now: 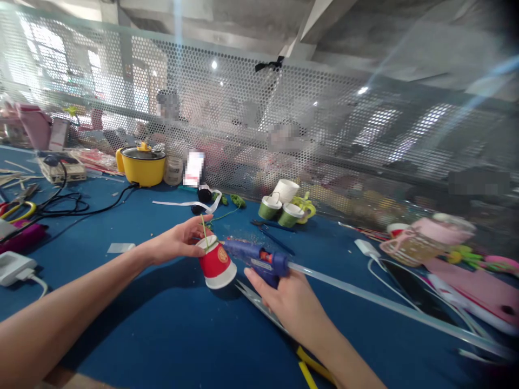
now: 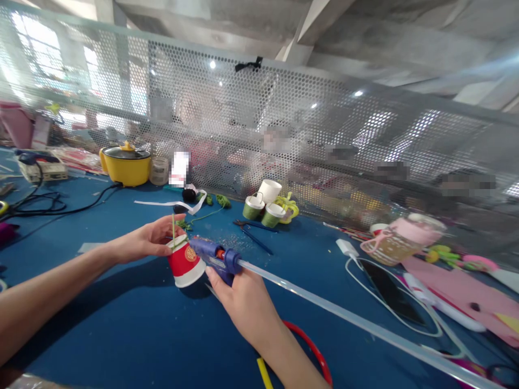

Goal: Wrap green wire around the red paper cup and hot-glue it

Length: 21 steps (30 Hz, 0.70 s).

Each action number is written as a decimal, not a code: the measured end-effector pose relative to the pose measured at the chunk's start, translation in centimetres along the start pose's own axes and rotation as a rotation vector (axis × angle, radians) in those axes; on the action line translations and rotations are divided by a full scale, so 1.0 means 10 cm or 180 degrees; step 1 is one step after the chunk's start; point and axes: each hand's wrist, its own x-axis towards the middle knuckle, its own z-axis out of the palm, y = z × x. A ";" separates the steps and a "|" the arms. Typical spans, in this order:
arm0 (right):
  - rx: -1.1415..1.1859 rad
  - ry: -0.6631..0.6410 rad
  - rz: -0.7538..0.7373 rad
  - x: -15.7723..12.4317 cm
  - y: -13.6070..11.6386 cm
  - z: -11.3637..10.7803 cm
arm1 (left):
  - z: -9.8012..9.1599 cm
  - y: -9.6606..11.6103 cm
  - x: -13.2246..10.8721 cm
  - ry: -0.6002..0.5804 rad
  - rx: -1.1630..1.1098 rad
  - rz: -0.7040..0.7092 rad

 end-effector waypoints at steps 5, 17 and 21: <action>-0.0114 -0.0257 0.0083 -0.04 0.00 0.01 | -0.01 -0.01 0.00 0.0001 -0.0006 0.0053; -0.0071 -0.0383 0.0066 -0.09 -0.09 0.01 | 0.00 0.00 -0.01 0.0004 0.0111 0.0080; 0.0028 -0.0420 0.0176 -0.06 -0.05 -0.02 | -0.02 0.00 -0.01 -0.0048 0.0073 0.0044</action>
